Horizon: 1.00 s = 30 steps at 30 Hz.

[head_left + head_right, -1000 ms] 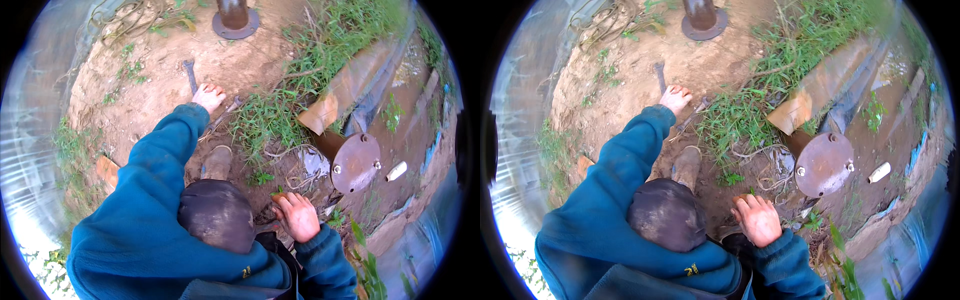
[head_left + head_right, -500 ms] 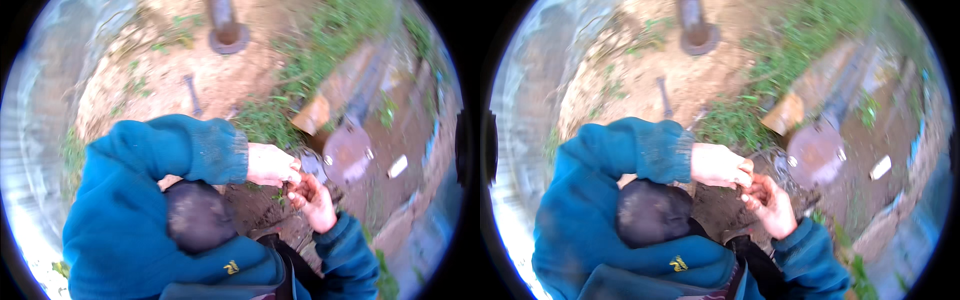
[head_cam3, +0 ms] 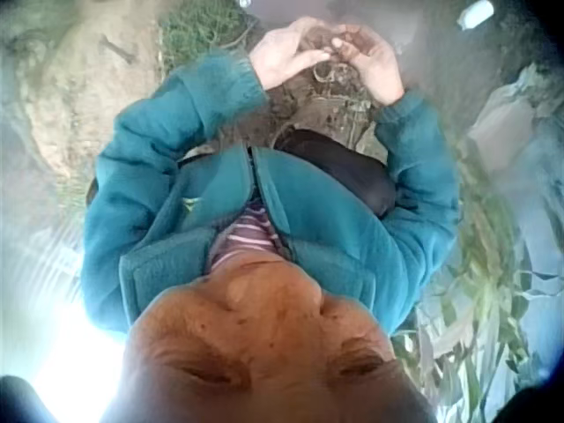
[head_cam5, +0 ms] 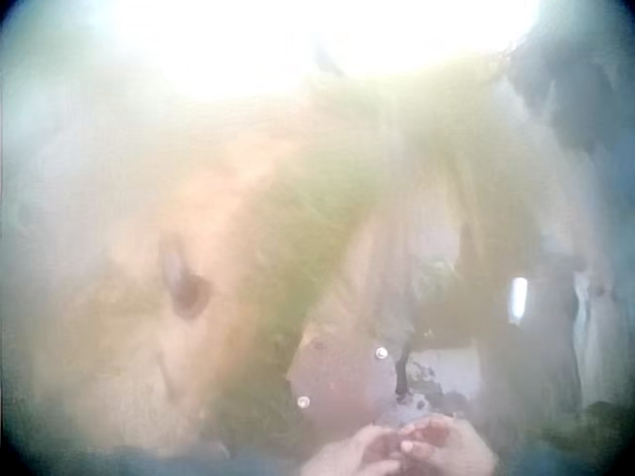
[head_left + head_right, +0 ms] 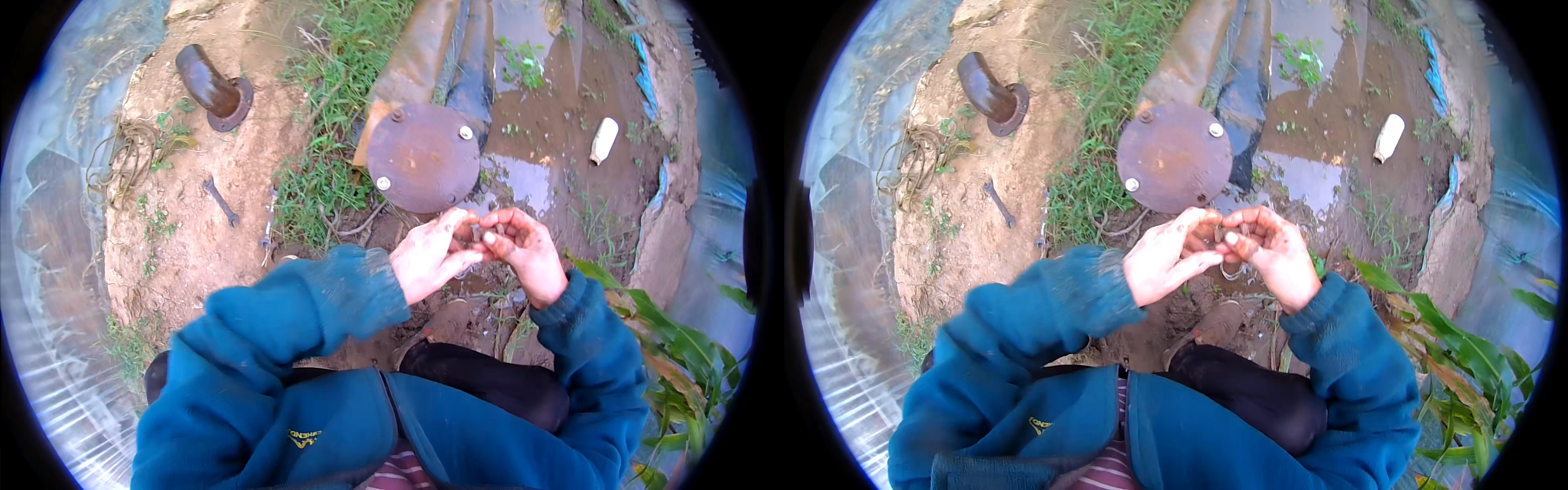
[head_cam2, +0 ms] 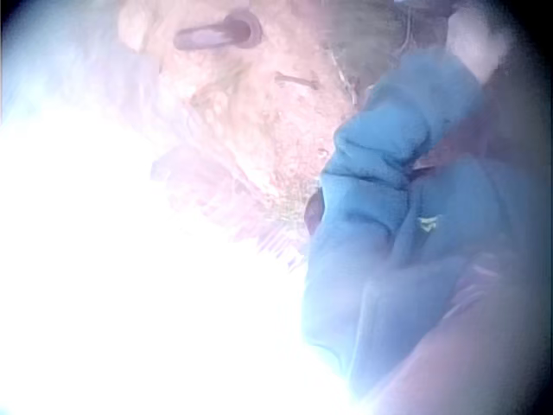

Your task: The person kneels on the ground and assembles a metal pipe system. They align a curved pipe section with a flange, insert bolts into the holes, and tighten the nuts by hand to secure the connection.

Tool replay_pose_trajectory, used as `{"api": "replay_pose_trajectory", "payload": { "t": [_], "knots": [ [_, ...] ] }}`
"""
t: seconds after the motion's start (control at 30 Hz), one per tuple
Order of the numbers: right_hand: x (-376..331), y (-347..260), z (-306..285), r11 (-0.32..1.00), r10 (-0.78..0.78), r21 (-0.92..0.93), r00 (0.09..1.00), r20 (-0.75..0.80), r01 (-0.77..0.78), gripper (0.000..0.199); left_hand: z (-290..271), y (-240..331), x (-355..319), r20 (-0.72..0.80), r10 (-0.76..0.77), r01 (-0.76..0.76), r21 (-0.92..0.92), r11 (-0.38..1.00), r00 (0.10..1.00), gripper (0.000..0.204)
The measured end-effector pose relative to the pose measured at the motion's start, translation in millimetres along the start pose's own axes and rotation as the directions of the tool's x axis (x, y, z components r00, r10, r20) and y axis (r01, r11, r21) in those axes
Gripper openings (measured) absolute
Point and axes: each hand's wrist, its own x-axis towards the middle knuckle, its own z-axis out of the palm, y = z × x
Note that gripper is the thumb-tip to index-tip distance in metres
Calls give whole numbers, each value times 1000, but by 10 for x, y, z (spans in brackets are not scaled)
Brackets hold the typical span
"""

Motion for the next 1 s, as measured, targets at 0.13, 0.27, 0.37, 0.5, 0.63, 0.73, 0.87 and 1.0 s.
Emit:
{"api": "replay_pose_trajectory", "payload": {
  "t": [0.13,0.27,0.37,0.5,0.63,0.73,0.87,1.0],
  "knots": [
    [103,164,-94,981,-132,-154,989,-65,121,17,357,-327,98,-181,-89,31,-302,953,979,27],
    [105,101,-151,918,-66,-389,997,34,74,22,384,-428,61,-295,-14,-32,-152,988,956,21],
    [110,123,-231,969,88,-236,996,35,-77,18,395,-471,95,-361,248,-218,123,968,899,16],
    [139,212,-199,911,-105,-389,989,102,137,18,366,-454,50,16,-366,285,-663,693,930,39],
    [175,241,-190,755,-188,-600,964,189,265,22,386,-578,7,221,-433,413,-807,422,874,37],
    [180,318,-190,866,-111,-480,989,94,143,22,481,-587,19,-117,-333,181,-652,737,936,29],
    [198,374,-217,975,-30,-217,999,29,35,22,441,-692,-3,-228,52,-105,-226,968,972,28],
    [177,287,-187,829,-150,-531,984,97,179,22,393,-732,13,142,-266,260,-834,487,953,22]
  ]
}}
